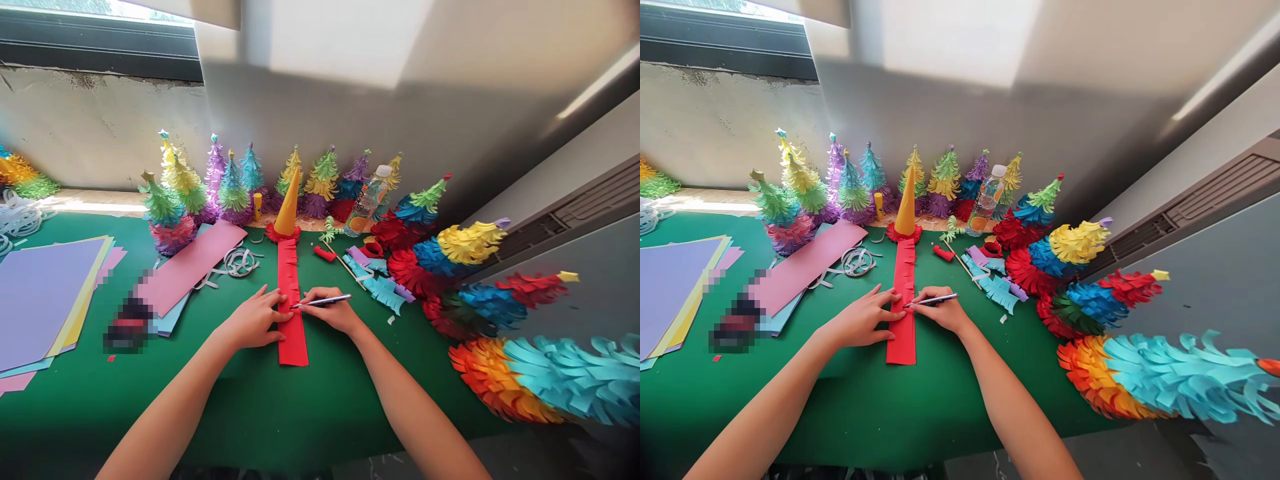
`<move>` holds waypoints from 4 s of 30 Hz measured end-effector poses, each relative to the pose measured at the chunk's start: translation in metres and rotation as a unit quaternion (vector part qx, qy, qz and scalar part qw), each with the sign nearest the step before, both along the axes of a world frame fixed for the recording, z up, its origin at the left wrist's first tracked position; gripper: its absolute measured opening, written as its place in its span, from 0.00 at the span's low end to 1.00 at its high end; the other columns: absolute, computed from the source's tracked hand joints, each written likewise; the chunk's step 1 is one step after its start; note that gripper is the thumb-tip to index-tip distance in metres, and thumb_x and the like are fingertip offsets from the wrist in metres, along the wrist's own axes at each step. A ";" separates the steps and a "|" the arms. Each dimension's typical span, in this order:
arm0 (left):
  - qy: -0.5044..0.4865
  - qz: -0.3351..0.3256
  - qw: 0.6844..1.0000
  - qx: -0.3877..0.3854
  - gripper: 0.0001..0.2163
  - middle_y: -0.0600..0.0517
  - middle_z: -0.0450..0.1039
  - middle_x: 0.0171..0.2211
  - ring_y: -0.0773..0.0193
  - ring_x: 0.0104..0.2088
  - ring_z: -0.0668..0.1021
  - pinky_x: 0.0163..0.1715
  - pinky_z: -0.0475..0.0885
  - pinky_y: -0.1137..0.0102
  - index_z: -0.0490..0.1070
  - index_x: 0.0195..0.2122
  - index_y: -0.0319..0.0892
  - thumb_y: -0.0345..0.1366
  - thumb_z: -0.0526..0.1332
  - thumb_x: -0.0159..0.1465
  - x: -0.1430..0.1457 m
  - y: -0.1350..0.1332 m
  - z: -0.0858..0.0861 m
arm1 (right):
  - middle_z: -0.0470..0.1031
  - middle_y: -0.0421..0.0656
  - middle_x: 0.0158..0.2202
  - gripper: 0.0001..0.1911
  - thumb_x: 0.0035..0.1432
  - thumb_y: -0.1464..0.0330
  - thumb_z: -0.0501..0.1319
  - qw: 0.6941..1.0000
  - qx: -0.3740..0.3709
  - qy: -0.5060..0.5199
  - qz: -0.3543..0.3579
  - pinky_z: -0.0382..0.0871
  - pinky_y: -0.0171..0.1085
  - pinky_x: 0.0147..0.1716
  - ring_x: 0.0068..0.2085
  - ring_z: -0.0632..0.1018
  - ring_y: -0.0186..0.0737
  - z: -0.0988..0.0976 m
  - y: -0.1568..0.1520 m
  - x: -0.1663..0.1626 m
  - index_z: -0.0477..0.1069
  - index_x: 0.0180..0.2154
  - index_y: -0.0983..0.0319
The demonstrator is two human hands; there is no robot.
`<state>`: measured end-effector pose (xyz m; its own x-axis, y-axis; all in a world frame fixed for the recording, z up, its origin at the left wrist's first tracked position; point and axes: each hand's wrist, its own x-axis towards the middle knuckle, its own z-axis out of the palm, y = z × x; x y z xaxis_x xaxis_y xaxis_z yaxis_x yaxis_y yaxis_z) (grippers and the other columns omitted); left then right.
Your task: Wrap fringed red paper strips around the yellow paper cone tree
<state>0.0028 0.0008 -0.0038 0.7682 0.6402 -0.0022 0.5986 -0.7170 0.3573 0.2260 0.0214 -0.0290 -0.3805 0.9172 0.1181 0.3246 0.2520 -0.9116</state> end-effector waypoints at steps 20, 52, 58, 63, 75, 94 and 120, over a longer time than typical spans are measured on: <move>0.014 -0.013 1.000 0.019 0.20 0.43 0.60 0.57 0.51 0.60 0.62 0.61 0.48 0.50 0.66 0.54 0.50 0.40 0.59 0.60 0.000 -0.004 0.000 | 0.75 0.41 0.25 0.12 0.45 0.58 0.67 0.997 -0.072 -0.005 -0.011 0.70 0.39 0.35 0.33 0.76 0.42 0.003 0.002 0.019 0.74 0.25 0.61; 0.033 0.013 0.999 0.028 0.24 0.43 0.53 0.63 0.50 0.62 0.57 0.61 0.49 0.52 0.61 0.58 0.49 0.45 0.57 0.61 0.002 -0.001 -0.006 | 0.76 0.42 0.26 0.10 0.45 0.61 0.67 0.998 -0.044 0.027 -0.046 0.66 0.35 0.28 0.29 0.74 0.38 0.001 0.003 0.010 0.74 0.26 0.61; 0.028 0.016 0.999 0.034 0.23 0.44 0.53 0.63 0.50 0.62 0.59 0.60 0.52 0.53 0.62 0.57 0.49 0.44 0.58 0.61 0.004 -0.001 -0.009 | 0.76 0.41 0.25 0.11 0.44 0.60 0.68 0.997 -0.042 0.013 -0.056 0.65 0.36 0.28 0.28 0.74 0.38 -0.002 0.004 0.009 0.74 0.25 0.61; 0.033 0.015 0.999 0.029 0.22 0.42 0.54 0.62 0.49 0.61 0.59 0.60 0.55 0.54 0.63 0.57 0.47 0.43 0.57 0.61 0.003 -0.002 -0.005 | 0.74 0.39 0.23 0.12 0.43 0.59 0.68 0.995 -0.063 0.040 -0.071 0.63 0.34 0.25 0.25 0.71 0.35 -0.002 0.006 0.011 0.73 0.25 0.61; 0.029 0.011 0.999 -0.005 0.29 0.42 0.50 0.63 0.48 0.63 0.56 0.61 0.51 0.53 0.61 0.59 0.47 0.49 0.59 0.57 0.001 -0.003 0.001 | 0.72 0.38 0.22 0.12 0.43 0.61 0.68 0.990 -0.120 0.057 -0.050 0.61 0.33 0.25 0.25 0.70 0.33 0.003 0.005 0.013 0.73 0.25 0.62; 0.029 0.009 1.000 0.010 0.29 0.44 0.49 0.64 0.48 0.62 0.56 0.61 0.52 0.54 0.59 0.59 0.48 0.47 0.60 0.57 0.003 -0.005 -0.003 | 0.75 0.41 0.25 0.13 0.45 0.59 0.67 0.998 -0.061 0.009 -0.029 0.65 0.34 0.26 0.27 0.72 0.36 0.001 0.004 0.005 0.75 0.27 0.62; 0.026 0.015 0.999 0.010 0.23 0.46 0.55 0.62 0.50 0.62 0.59 0.61 0.46 0.50 0.65 0.55 0.51 0.45 0.60 0.57 0.003 -0.002 0.000 | 0.77 0.43 0.26 0.11 0.45 0.60 0.67 0.998 -0.039 -0.040 0.003 0.68 0.35 0.29 0.29 0.76 0.39 0.012 0.004 0.031 0.75 0.26 0.61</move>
<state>0.0057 -0.0014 -0.0036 0.7471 0.6640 -0.0295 0.6382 -0.7043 0.3107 0.2573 0.0255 -0.0166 -0.3908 0.9203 0.0148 0.3959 0.1827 -0.8999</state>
